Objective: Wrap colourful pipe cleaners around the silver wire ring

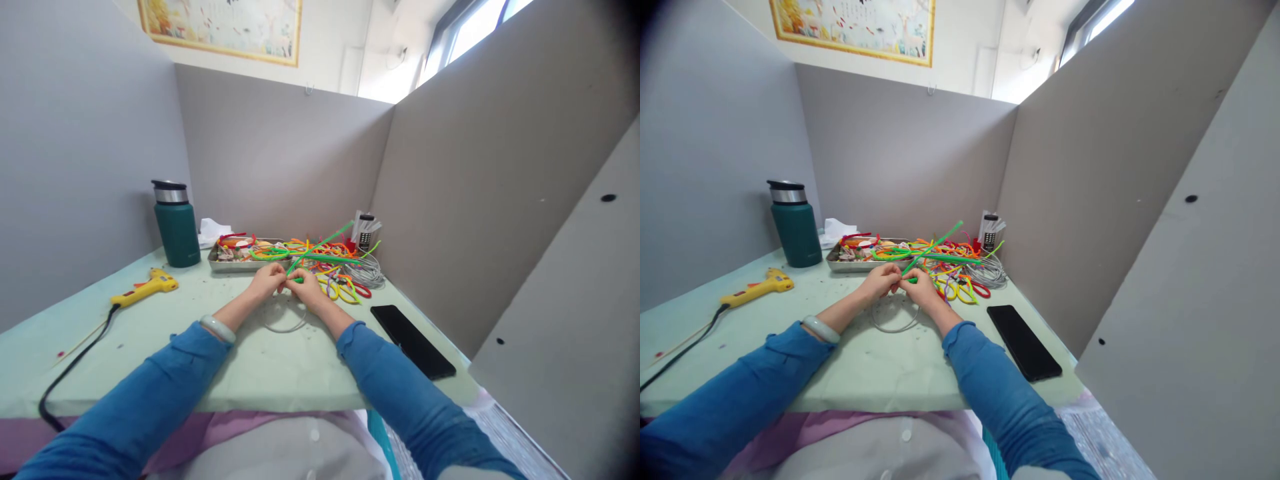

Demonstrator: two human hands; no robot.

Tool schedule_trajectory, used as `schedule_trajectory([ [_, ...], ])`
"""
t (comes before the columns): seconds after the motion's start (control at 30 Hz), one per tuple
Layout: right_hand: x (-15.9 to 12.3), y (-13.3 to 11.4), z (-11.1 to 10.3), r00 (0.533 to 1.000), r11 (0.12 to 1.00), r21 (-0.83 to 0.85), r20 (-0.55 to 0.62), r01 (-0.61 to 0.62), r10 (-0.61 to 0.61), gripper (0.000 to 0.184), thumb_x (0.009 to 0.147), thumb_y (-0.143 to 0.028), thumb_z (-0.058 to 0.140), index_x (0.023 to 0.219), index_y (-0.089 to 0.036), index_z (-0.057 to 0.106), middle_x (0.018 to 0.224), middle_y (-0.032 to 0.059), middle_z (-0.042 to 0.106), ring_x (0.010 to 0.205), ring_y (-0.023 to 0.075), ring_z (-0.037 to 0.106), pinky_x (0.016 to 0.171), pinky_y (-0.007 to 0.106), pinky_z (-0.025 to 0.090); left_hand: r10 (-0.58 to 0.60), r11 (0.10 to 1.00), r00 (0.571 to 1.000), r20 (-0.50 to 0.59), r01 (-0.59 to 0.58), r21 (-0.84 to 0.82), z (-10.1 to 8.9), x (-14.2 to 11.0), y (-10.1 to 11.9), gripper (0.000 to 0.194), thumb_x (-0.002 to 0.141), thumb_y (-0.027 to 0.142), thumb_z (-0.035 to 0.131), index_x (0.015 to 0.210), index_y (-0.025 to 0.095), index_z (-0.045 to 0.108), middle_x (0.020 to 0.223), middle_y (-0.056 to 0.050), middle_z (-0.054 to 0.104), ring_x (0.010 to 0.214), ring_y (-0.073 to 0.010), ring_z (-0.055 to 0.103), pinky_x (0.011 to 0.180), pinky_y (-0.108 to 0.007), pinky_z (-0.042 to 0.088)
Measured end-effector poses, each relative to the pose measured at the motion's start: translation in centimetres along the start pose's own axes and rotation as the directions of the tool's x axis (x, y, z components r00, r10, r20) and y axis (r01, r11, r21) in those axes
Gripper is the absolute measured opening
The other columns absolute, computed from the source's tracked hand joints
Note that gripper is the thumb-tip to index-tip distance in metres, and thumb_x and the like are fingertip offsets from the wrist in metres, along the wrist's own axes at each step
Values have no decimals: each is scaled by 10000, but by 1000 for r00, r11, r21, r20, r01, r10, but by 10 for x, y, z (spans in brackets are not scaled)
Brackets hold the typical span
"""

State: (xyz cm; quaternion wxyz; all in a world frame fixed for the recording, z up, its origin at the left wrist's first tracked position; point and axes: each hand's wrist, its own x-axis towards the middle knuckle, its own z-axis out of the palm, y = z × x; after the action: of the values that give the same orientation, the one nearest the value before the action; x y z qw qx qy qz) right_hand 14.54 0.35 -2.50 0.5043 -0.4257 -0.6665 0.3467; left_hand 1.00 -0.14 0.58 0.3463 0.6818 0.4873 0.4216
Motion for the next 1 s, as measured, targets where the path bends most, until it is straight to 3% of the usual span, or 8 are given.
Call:
schedule_trajectory([
  [0.27, -1, -1, -3, 983, 977, -113, -12, 183, -185, 129, 641, -298, 589, 645, -174, 557, 628, -23, 538, 610, 108, 478, 569, 208, 369, -127, 974, 986, 110, 145, -173, 0, -1, -4, 105, 671, 261, 501, 712, 187, 439, 418, 56, 474, 290, -52, 270, 317, -178, 222],
  [0.53, 3, 3, -7, 996, 998, -48, -75, 39, -42, 202, 629, -371, 605, 672, -183, 543, 530, -45, 490, 479, 95, 437, 486, 214, 346, 84, 996, 996, 13, -84, 41, 1, 3, -10, 227, 729, 353, 480, 853, 180, 558, 604, 31, 557, 349, -54, 369, 351, -181, 298],
  [0.73, 3, -1, -8, 996, 999, 27, -88, 34, -32, 202, 628, -365, 603, 663, -181, 527, 549, -45, 486, 444, 82, 414, 443, 208, 333, 316, 903, 949, -16, -295, 313, -2, 3, -11, 314, 734, 256, 475, 1005, 191, 619, 711, -10, 626, 551, -102, 509, 543, -200, 401],
  [1.0, 2, -1, -9, 997, 999, 28, -70, 29, -27, 206, 635, -371, 598, 675, -183, 526, 512, -57, 463, 430, 83, 403, 435, 210, 322, 332, 855, 943, -15, -294, 428, -1, 4, -10, 289, 740, 248, 493, 963, 193, 668, 910, -53, 674, 746, -157, 564, 716, -244, 421],
])
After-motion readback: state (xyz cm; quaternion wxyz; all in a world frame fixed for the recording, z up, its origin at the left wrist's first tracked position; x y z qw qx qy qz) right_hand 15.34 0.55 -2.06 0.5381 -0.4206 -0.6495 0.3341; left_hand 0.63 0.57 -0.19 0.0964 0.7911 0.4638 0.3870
